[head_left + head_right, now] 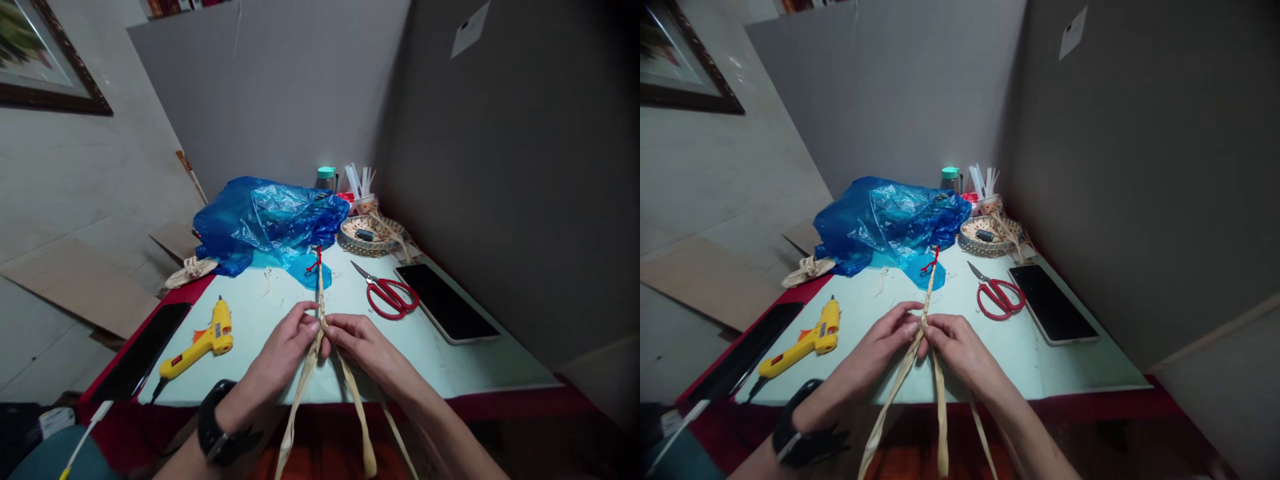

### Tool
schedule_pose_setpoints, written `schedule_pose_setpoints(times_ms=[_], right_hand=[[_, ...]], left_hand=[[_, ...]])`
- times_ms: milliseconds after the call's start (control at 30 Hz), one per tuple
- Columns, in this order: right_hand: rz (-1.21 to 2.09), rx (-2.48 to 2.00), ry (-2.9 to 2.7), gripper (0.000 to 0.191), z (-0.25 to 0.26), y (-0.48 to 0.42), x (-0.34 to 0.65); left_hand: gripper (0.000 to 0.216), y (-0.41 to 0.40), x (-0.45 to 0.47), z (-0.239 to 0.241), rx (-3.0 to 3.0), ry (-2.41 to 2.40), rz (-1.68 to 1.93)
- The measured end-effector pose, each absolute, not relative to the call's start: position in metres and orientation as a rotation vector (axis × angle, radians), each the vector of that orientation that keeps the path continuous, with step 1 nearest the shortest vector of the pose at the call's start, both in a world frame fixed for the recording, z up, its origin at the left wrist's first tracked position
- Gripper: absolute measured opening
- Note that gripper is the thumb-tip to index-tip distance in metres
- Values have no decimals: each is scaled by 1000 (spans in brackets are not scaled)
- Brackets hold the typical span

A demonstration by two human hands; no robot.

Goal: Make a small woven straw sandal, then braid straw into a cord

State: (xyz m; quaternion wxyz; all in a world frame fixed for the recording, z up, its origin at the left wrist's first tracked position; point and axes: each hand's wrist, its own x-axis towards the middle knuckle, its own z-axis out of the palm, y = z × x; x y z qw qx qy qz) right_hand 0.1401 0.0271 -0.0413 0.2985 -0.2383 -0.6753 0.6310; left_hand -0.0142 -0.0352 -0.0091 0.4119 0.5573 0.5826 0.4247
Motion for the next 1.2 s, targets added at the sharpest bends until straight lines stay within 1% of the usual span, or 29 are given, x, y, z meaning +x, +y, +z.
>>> schedule_pose_setpoints(times_ms=[67,133,333,467,600,700,767,900,1033,1133,1167,1200], right_hand=[[1610,-588,-1851,36,-43,28,140],[1575,-574,-1896,36,-42,28,140],[1525,-656,-2041,34,-34,29,145],[1509,-685,-2071,30,-37,31,146],[1389,-786,-2121,26,-36,26,145],[1252,-868,-2192,23,-32,17,144],[1105,-955,-2272,22,-28,12,145],[823,-1195,-2419,24,-15,6,150],[711,-1269,-2420,22,-4,-5,146],[625,-1337,-2463,18,-7,-23,130],[567,-1357,-2502,22,-10,-29,124],[487,-1370,-2540,31,-14,-36,119]], left_hand=[[25,-28,-13,-20,1303,1261,993],[24,-25,-11,-25,1264,1168,961],[21,-20,-17,-22,1262,1096,838],[18,-17,-20,-17,1045,1039,815],[15,-19,-17,-15,901,1040,827],[16,-22,-15,-18,914,1120,858],[19,-24,-13,-21,926,1192,894],[19,-25,-10,-24,968,1289,951],[23,-27,-5,-23,993,1326,994],[19,-30,-5,-22,934,1287,1014],[19,-31,-6,-22,901,1259,1028],[20,-32,-7,-21,867,1227,1045]])
